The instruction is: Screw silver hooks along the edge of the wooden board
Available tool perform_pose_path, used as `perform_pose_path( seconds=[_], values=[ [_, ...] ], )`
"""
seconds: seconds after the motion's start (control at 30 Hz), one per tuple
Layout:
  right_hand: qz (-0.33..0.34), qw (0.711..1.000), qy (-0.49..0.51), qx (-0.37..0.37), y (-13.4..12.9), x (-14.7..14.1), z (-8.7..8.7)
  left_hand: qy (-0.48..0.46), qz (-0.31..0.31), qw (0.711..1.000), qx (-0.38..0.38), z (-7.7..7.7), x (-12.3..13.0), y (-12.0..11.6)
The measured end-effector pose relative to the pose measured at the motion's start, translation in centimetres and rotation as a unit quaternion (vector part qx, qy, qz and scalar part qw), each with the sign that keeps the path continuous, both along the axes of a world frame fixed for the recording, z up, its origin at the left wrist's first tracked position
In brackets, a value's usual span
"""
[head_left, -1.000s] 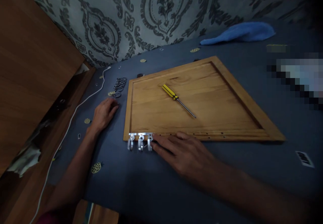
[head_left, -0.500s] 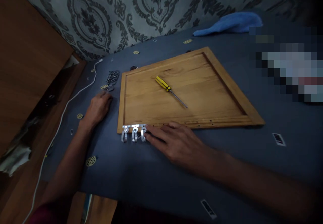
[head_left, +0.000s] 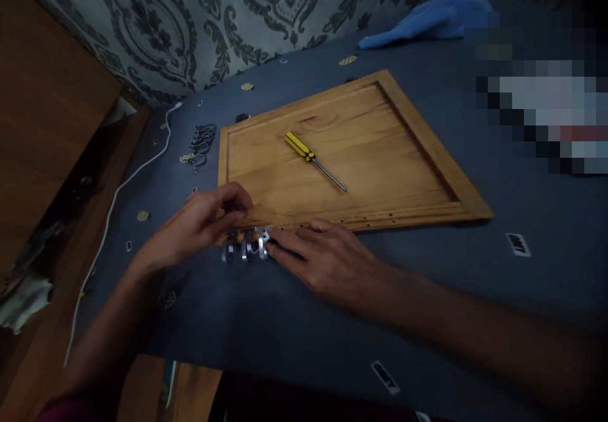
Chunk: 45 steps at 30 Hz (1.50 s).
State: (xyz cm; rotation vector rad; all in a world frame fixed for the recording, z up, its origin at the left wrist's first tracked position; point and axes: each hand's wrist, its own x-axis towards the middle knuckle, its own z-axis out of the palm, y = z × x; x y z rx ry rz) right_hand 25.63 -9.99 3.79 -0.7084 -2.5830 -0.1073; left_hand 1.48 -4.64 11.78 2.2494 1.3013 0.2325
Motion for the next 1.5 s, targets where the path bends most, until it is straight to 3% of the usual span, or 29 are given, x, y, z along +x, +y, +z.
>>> perform_pose_path(
  seconds=[0.1,0.27,0.57,1.13,1.5],
  values=[
    [0.003,1.000,0.006,-0.005,0.1,0.0,-0.2,0.000,-0.044,0.997,-0.064,0.6,1.9,-0.7],
    [0.014,1.000,0.010,-0.018,0.2,-0.1,-0.6,0.031,-0.088,0.993,-0.072,0.7,2.4,-0.6],
    [0.016,1.000,-0.013,-0.018,0.3,-0.1,-0.2,0.029,-0.089,0.993,-0.070,0.0,2.3,-0.3],
    [0.011,0.999,-0.033,-0.014,0.4,-0.2,0.3,0.109,-0.143,0.980,-0.089,1.0,3.2,0.6],
    [0.012,0.999,-0.025,-0.027,0.3,-0.2,0.2,0.101,-0.140,0.981,-0.089,0.5,2.9,0.9]
  ],
)
